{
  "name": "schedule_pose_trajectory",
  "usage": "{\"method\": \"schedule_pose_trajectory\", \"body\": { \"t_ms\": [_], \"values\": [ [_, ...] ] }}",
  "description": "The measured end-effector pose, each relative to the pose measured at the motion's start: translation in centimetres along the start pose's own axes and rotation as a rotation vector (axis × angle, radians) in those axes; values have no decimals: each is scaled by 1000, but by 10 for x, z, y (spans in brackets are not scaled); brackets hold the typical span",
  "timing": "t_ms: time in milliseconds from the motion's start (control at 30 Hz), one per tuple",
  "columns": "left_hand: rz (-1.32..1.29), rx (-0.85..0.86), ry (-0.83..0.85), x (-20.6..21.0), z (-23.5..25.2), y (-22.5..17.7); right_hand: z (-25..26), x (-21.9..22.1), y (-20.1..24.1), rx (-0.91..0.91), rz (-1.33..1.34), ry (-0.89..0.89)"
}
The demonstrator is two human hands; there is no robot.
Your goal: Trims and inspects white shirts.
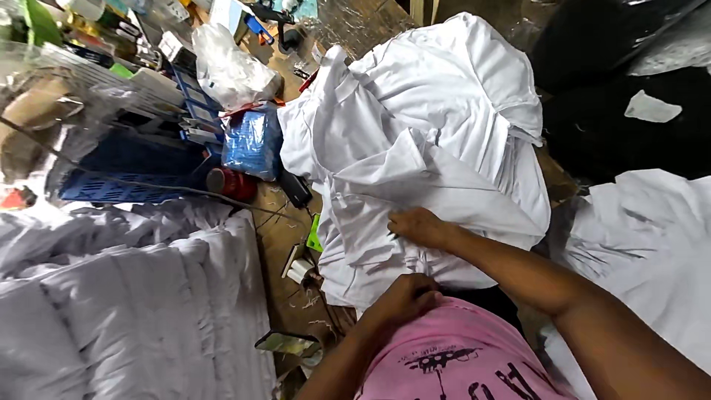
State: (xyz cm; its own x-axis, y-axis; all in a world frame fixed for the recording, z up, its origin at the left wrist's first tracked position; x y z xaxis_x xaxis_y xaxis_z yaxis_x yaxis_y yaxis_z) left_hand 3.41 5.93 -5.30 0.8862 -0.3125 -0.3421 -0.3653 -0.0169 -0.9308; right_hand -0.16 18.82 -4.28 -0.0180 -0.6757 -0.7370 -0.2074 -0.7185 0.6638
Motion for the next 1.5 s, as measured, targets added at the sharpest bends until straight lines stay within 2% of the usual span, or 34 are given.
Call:
{"method": "schedule_pose_trajectory", "body": {
  "t_ms": [100,167,233,300,433,467,533,633,767,1067,1133,1233,1300,1400,1500],
  "values": [
    [-79,18,-64,-18,5,-19,9,-76,-26,106,390,-321],
    [-66,12,-116,-35,10,-31,-5,-135,-70,300,651,-538],
    [48,2,-219,-54,19,-34,-17,-160,-111,453,760,-614],
    [190,9,-274,-72,39,-36,-18,-155,-131,510,804,-552],
    [403,-67,-69,-94,105,-39,-13,-113,-156,717,986,-392],
    [463,-65,-82,-105,121,-39,-14,-107,-161,734,1037,-409],
    [566,3,-217,-138,147,-44,-21,-105,-166,721,1093,-458],
    [658,58,-332,-170,174,-53,-39,-112,-168,731,963,-518],
    [704,-16,-186,-165,198,-31,-53,-118,-161,670,732,-459],
    [441,-232,-233,-209,190,-29,-68,-146,-85,529,287,-510],
    [413,-203,-286,-206,184,-33,-63,-149,-74,533,179,-504],
    [212,-179,-444,-207,173,-30,-55,-147,-62,555,90,-487],
    [146,-154,-441,-205,169,-35,-45,-145,-58,564,73,-471],
    [351,39,-442,-197,160,-56,-35,-141,-60,535,115,-472],
    [546,187,-554,-174,126,-69,-46,-143,-58,495,157,-570]
  ]
}}
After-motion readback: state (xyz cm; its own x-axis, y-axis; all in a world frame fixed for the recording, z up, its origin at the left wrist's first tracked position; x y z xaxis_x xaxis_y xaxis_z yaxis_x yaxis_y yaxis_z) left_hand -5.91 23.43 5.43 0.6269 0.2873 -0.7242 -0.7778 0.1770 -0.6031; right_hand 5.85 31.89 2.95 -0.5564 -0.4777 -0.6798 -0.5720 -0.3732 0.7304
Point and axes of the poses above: each hand's wrist, its own z-axis towards the middle knuckle, its own x-axis out of the palm, y = z × x, the point moved 7 cm from there along z, towards the middle knuckle, and after that the axes turned 14 degrees about x, right-handed, at the moved point
